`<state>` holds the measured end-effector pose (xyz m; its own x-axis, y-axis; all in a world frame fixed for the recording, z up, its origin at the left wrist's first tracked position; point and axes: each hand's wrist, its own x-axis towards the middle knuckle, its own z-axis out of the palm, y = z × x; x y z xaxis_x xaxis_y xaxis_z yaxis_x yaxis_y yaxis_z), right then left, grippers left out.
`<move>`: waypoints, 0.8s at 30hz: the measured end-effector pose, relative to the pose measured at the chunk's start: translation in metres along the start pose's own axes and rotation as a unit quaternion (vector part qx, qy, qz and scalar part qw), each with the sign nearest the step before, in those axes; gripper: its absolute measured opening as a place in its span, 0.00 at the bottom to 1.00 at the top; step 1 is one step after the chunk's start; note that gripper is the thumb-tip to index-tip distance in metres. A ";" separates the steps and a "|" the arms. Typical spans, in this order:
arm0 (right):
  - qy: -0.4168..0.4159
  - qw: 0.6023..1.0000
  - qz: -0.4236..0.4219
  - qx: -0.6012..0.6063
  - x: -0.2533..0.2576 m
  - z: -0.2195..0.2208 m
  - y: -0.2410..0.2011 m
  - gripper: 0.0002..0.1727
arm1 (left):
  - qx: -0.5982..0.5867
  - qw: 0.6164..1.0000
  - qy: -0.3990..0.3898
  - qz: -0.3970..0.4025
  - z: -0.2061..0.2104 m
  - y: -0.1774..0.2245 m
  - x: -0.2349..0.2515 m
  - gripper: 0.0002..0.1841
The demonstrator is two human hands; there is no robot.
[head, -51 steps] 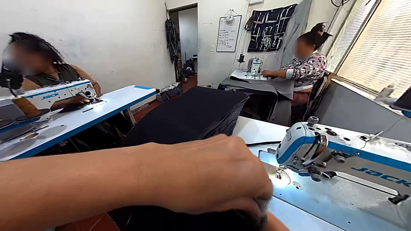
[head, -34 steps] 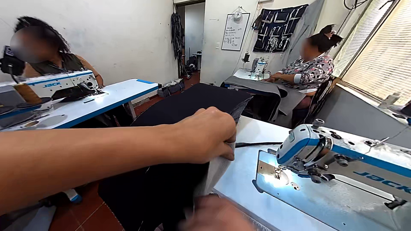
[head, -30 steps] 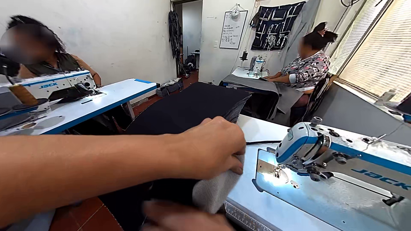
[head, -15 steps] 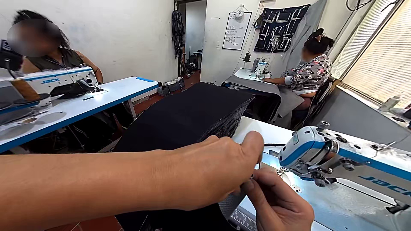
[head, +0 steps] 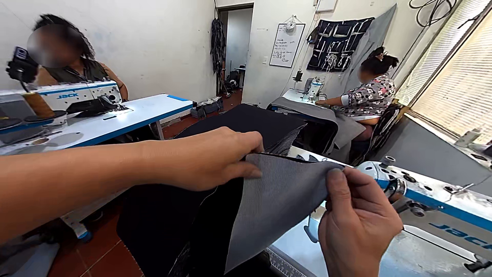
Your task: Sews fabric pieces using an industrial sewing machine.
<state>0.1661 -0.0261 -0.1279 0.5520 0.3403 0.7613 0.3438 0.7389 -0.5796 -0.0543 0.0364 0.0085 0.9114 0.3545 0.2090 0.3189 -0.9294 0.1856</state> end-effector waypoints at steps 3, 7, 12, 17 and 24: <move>0.011 1.000 -0.013 0.000 0.003 0.000 -0.001 0.04 | -0.031 0.999 0.038 -0.015 0.005 -0.010 0.000 0.12; 0.026 0.999 -0.029 0.018 0.000 0.005 -0.002 0.07 | 0.024 0.994 0.106 -0.011 0.012 -0.024 0.004 0.14; 0.030 0.996 -0.085 -0.011 -0.004 0.020 -0.006 0.07 | 0.267 0.930 0.249 0.035 0.044 0.003 0.025 0.16; 0.028 0.989 -0.126 -0.067 -0.002 0.017 -0.006 0.06 | 0.123 0.909 0.372 0.139 0.079 0.026 0.051 0.16; 0.029 0.982 -0.148 -0.116 0.001 -0.006 0.004 0.05 | 0.033 0.955 0.248 0.160 0.069 0.012 0.065 0.22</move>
<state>0.1726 -0.0260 -0.1311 0.4412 0.0924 0.8927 0.6560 0.6456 -0.3910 0.0263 0.0414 -0.0418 0.7346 0.0419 0.6772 0.0756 -0.9969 -0.0203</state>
